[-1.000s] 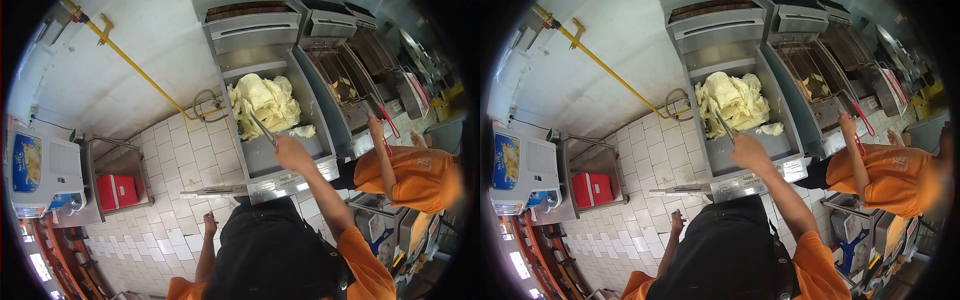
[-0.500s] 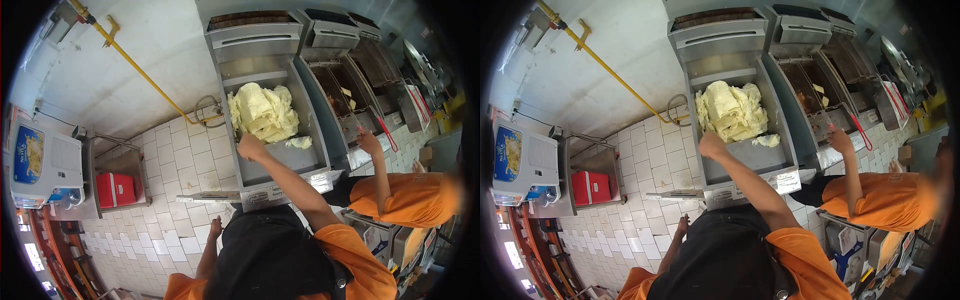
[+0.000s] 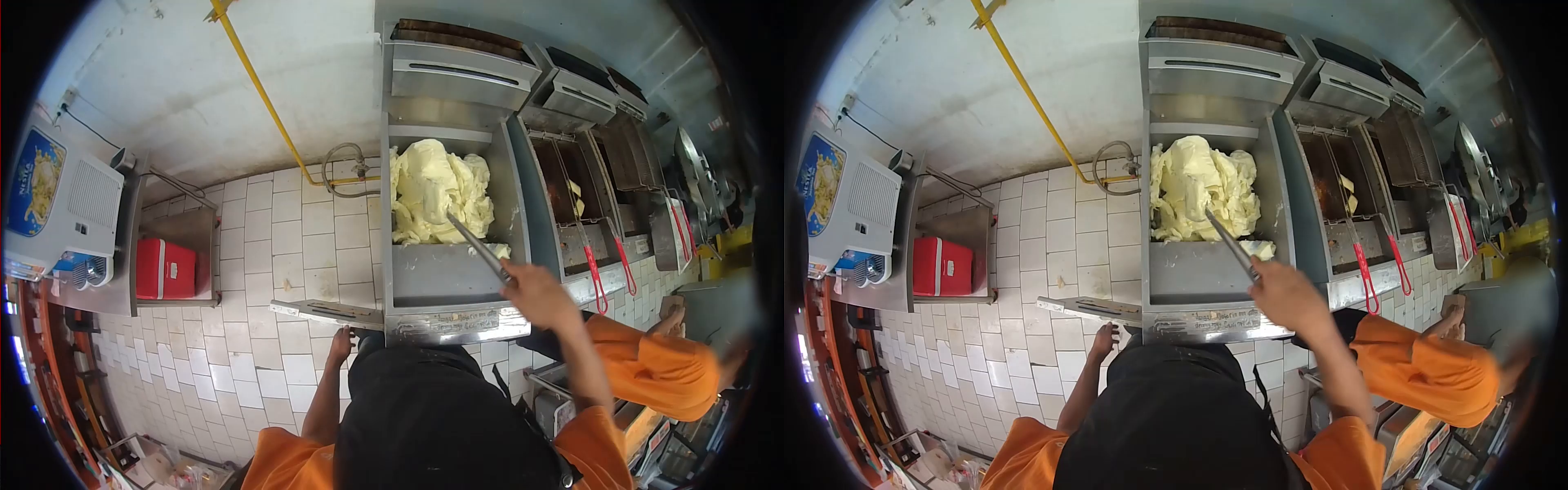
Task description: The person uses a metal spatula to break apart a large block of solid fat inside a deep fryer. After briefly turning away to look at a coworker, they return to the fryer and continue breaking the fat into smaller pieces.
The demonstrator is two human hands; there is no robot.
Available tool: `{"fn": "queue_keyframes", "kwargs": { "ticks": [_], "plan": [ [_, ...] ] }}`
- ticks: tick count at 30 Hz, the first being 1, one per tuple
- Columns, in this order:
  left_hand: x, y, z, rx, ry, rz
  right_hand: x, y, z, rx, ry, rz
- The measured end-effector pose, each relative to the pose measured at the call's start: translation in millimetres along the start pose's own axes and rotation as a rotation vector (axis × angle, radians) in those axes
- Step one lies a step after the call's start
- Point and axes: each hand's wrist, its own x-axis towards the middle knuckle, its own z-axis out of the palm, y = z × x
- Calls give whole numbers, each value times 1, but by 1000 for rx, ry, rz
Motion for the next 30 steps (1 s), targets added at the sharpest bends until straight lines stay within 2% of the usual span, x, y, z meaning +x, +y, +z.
{"fn": "queue_keyframes", "kwargs": {
  "ticks": [1, 3, 5, 6, 7, 9, 10, 13, 14, 17, 19, 21, 23, 25, 26, 28, 29, 30],
  "plan": [
    [0, 14, 2, 46, 3, 69, 12, -6, -11, 2, -7, 4],
    [-5, 32, 7, 92, 1, 131, 41, -24, -41, 1, -336, 143],
    [-9, 38, 12, 262, 80, 177, 72, -37, -33, 5, -405, 223],
    [-11, 36, 16, 218, 108, 126, 86, -43, -23, 4, -466, 298],
    [-12, 33, 19, 172, 138, 78, 102, -39, 4, 7, -407, 311],
    [-46, 69, 20, -88, 100, 18, 125, -60, 35, 97, -369, 438],
    [-44, 66, 19, -176, 76, -9, 133, -80, 39, 179, -387, 552],
    [-51, 73, 7, -265, 50, -48, 147, -104, 39, 155, -447, 561],
    [-49, 77, 1, -246, 47, -8, 147, -102, 41, 153, -440, 568],
    [-42, 80, -16, -242, 103, 28, 135, -81, 51, 124, -427, 471],
    [-51, 98, -33, -215, 153, 57, 117, -64, 56, 37, -306, 212],
    [-30, 80, -48, -168, 246, 185, 88, -41, 56, -98, -110, 51],
    [-34, 97, -65, -186, 257, 242, 58, -46, 14, -106, -152, 37],
    [-28, 104, -77, -196, 253, 296, 43, -83, -35, 65, -275, 293],
    [-19, 102, -79, -93, 328, 383, 45, -94, -46, 66, -273, 307],
    [-19, 124, -83, 115, 397, 511, 56, -108, -62, 210, -473, 642],
    [-14, 130, -84, 115, 381, 512, 66, -108, -61, 210, -470, 658],
    [-9, 134, -85, 300, 420, 579, 79, -105, -58, 218, -520, 637]
  ]
}}
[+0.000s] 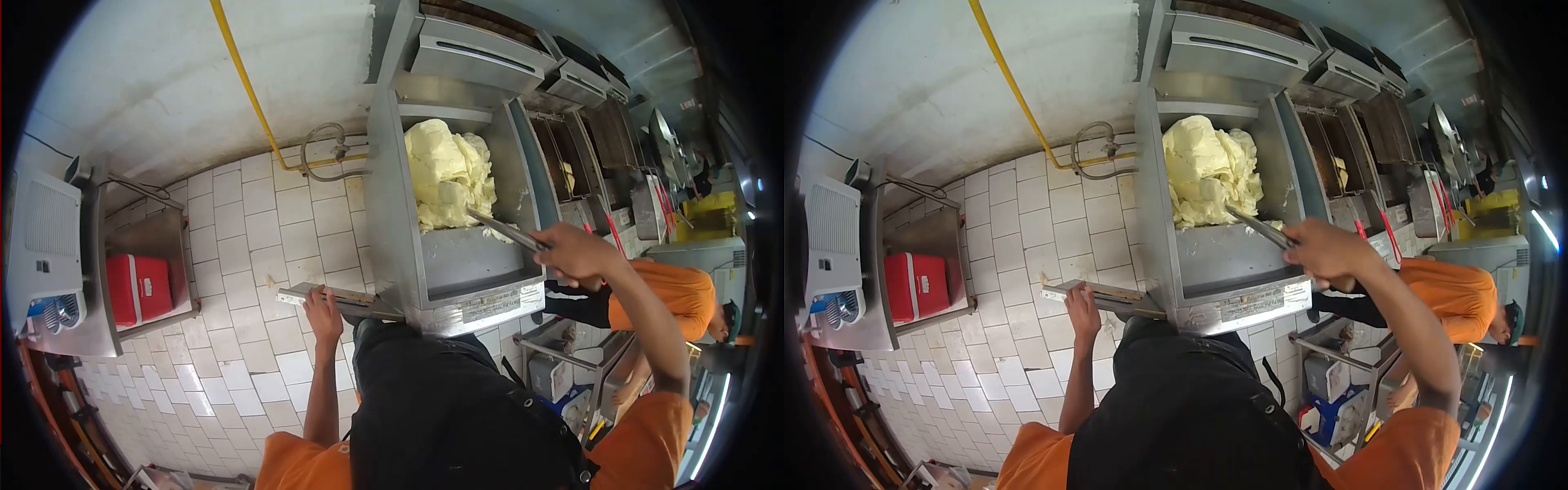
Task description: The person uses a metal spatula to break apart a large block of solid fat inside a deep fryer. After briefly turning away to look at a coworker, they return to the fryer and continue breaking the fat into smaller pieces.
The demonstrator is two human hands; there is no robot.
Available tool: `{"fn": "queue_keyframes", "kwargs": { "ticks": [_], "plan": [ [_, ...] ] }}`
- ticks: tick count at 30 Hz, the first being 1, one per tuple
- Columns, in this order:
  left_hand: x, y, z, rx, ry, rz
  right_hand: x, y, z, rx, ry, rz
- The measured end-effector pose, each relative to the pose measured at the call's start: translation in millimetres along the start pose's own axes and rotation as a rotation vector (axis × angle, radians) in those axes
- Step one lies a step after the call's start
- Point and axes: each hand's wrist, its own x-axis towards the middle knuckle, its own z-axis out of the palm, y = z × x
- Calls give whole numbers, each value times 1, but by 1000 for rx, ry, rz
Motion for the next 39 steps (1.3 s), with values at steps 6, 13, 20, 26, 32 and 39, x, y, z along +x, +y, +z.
{"fn": "queue_keyframes", "kwargs": {
  "ticks": [6, 13, 20, 26, 32, 39],
  "plan": [
    [23, -11, 2, 212, 4, 75, 77, -61, -11, -237, -137, -103],
    [25, -29, -2, -18, -5, 45, 136, -61, 17, 23, -61, 112],
    [23, -36, -4, 33, 1, 76, 122, -34, 28, 51, -45, -30],
    [18, -56, -15, -95, -33, 216, 38, -27, 28, 305, -13, -259],
    [6, -53, -20, 72, -90, 207, 73, -5, 102, 297, 977, -964],
    [3, -84, -19, 70, -145, 220, 122, -6, 80, 838, 817, -1111]
  ]
}}
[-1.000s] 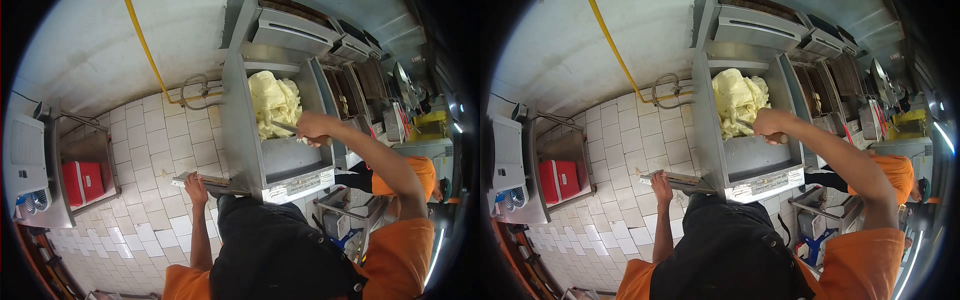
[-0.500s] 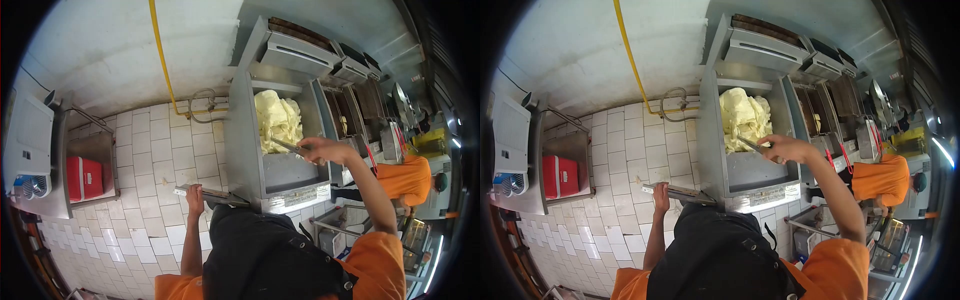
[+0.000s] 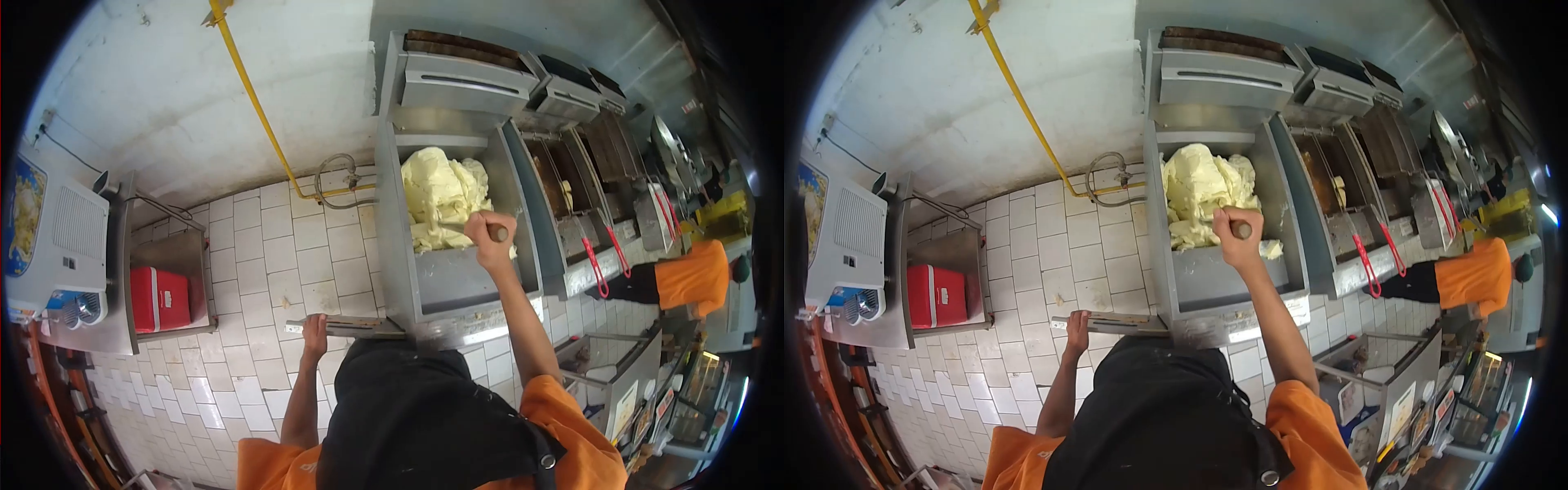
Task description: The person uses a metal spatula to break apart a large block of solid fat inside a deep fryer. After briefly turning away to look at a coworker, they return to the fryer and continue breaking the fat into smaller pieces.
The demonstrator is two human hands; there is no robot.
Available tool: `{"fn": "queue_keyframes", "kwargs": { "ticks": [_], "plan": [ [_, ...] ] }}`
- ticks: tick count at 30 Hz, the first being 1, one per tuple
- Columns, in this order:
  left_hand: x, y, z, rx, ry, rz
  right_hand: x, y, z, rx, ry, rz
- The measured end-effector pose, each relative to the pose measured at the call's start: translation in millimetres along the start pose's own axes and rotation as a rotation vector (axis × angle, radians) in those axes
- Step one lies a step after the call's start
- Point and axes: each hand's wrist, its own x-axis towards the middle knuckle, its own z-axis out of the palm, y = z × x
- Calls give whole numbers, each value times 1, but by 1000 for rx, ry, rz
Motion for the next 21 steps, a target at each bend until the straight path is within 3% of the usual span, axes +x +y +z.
{"fn": "queue_keyframes", "kwargs": {
  "ticks": [2, 4, 7, 12, 13, 15, 16, 17, 19, 20, 21],
  "plan": [
    [-4, 11, -7, 9, -42, -27, 7, -22, -8, 14, 53, -247],
    [-15, 19, -2, -225, 145, -165, 24, -52, -27, 246, 107, -342],
    [-26, 35, -1, -154, 201, -154, 48, -125, -68, 397, 3, -302],
    [-43, 29, 20, 104, 184, -274, 62, -154, -128, 319, -171, -423],
    [-54, -4, 35, 183, 210, -153, 58, -103, -136, 389, 166, -390],
    [-58, 36, 24, 112, 209, -267, 51, -39, -136, 454, 504, -330],
    [-53, 52, 22, 33, 200, -355, 53, -34, -129, 4, 382, -439],
    [-60, 28, 32, 55, 169, -234, 60, -44, -136, 130, 301, -433],
    [-52, 68, 26, 166, 221, -314, 72, -68, -149, 382, 151, -397],
    [-56, 88, 19, 242, 240, -345, 71, -104, -158, 430, -117, -443],
    [-59, 88, 25, 264, 334, -311, 74, -86, -157, 432, -98, -426]
  ]
}}
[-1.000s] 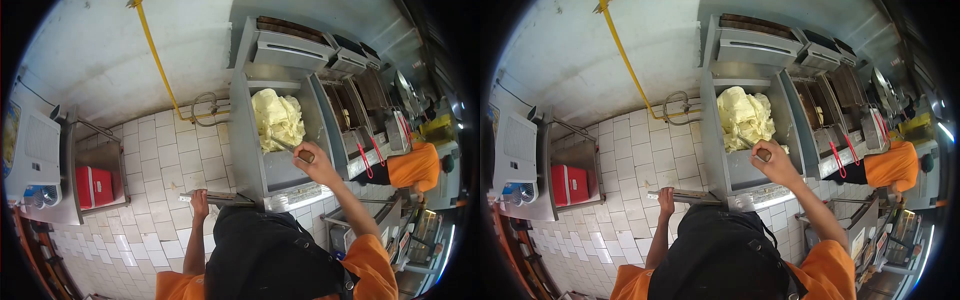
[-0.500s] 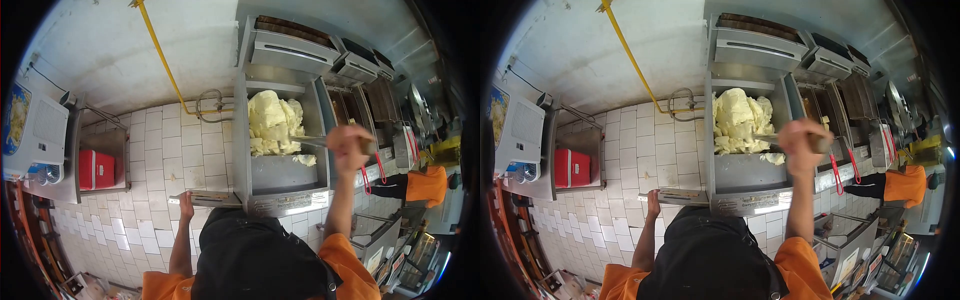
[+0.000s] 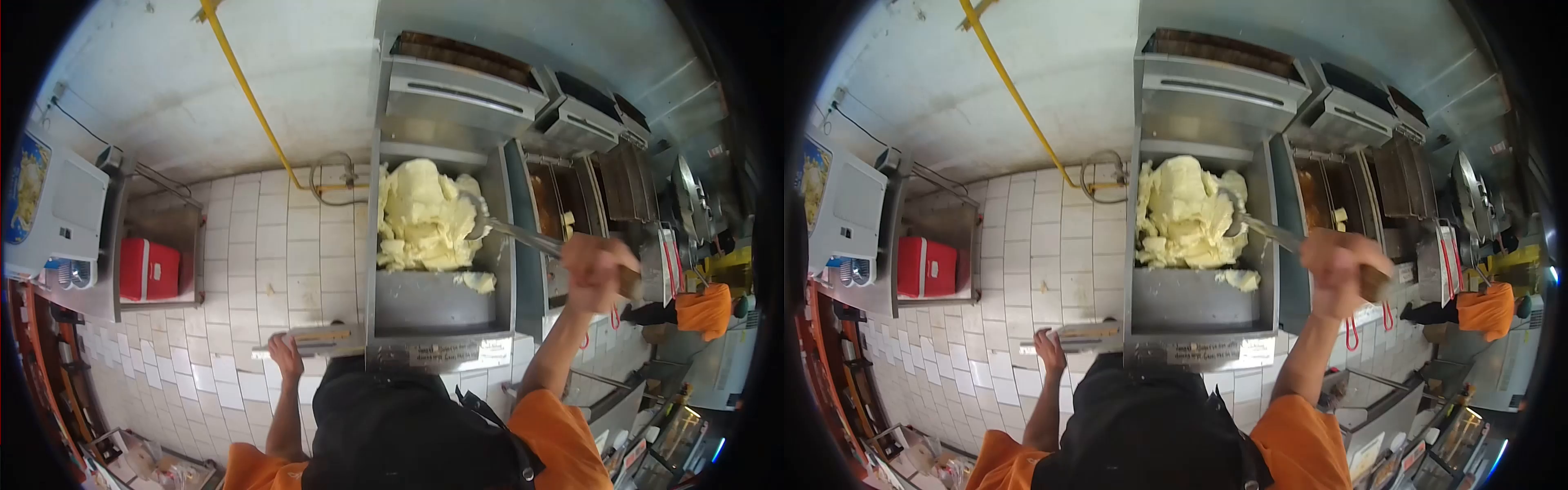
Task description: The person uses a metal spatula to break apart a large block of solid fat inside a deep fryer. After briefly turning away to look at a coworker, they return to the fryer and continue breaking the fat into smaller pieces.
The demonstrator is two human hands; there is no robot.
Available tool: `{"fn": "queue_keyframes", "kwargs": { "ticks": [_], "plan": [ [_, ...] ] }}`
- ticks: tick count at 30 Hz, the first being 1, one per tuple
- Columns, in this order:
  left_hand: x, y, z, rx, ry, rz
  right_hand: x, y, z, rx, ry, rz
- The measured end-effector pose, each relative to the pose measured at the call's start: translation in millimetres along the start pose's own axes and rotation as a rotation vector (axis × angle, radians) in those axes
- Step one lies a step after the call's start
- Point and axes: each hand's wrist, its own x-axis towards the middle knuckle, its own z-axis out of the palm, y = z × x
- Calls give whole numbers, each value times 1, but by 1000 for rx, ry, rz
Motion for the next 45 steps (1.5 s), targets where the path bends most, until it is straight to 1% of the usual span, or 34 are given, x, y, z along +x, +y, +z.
{"fn": "queue_keyframes", "kwargs": {
  "ticks": [1, 3, 4, 6, 7, 9, 10, 11, 12, 13, 14, 15, 17, 18, 21, 22, 23, 25, 26, 27, 28, 29, 30, 32, 33, 35, 37, 38, 39, 40, 41, 43, 44, 45],
  "plan": [
    [-4, 0, 7, 15, 42, -47, -14, 28, -14, -266, 153, 75],
    [-14, 2, 13, 17, 63, -47, -19, 56, -21, -60, 83, 73],
    [-10, 13, 19, 4, 83, -52, -13, 47, -16, -38, 61, 14],
    [-24, 16, 12, 32, 91, -143, -4, 22, -7, -36, 29, -64],
    [-28, 16, 13, 47, 89, -144, 0, 12, -5, -28, 39, -57],
    [-28, 15, 28, 162, 240, -255, 5, -9, -4, -61, 54, -49],
    [-27, 9, 35, 178, 278, -341, 9, -19, -5, -61, 54, -51],
    [-23, 4, 47, 176, 277, -345, 12, -28, -5, -40, 22, -100],
    [-20, 1, 55, 166, 364, -592, 14, -35, -6, -19, -9, -145],
    [-18, -5, 64, 157, 447, -838, 16, -38, -9, -21, -9, -137],
    [-18, -46, 90, 317, 474, -812, 20, -39, -13, -8, -14, -158],
    [-16, -44, 90, 316, 471, -808, 24, -39, -15, 5, -18, -185],
    [-6, -29, 81, 103, 524, -980, 34, -27, -18, -2, 5, -183],
    [-5, -25, 76, 95, 510, -1034, 40, -16, -21, -19, 17, -160],
    [-9, -20, 69, 88, 480, -1064, 56, 32, -32, -45, 83, -48],
    [-16, -19, 69, 93, 477, -1005, 59, 50, -39, -55, 60, 31],
    [-22, -18, 68, 97, 475, -999, 60, 69, -47, -65, 39, 113],
    [-32, -18, 67, 56, 477, -792, 54, 115, -61, 63, 164, 180],
    [-38, -27, 71, 60, 489, -665, 49, 126, -64, 61, 169, 181],
    [-36, -25, 70, 61, 487, -662, 46, 136, -65, 73, 195, 140],
    [-36, -19, 66, 36, 441, -639, 44, 145, -64, 85, 221, 98],
    [-38, -13, 60, 16, 394, -618, 35, 153, -58, 71, 252, 82],
    [-39, -10, 56, 23, 388, -614, 23, 159, -49, 57, 285, 67],
    [-32, 0, 58, 38, 352, -623, -10, 187, -53, -145, 180, 57],
    [-22, 6, 61, 37, 355, -619, -30, 202, -53, -280, 118, -2],
    [-16, 9, 52, -38, 367, -653, -43, 203, -35, -279, 123, -7],
    [-9, 16, 45, -67, 339, -639, -53, 206, -30, -323, -51, -68],
    [-8, 21, 41, -86, 304, -641, -60, 210, -33, -331, -43, -69],
    [-7, 27, 38, -106, 269, -643, -69, 217, -36, -317, -71, -30],
    [-9, 18, 39, -105, 265, -634, -81, 224, -39, -302, -97, 8],
    [-8, 9, 41, -90, 253, -605, -93, 232, -40, -306, -89, -2],
    [4, 17, 44, -91, 259, -576, -109, 248, -42, -276, -101, 40],
    [7, 30, 36, -241, 268, -556, -110, 250, -40, -196, -52, 87],
    [5, 41, 23, -384, 276, -535, -110, 252, -40, -185, -53, 92]
  ]
}}
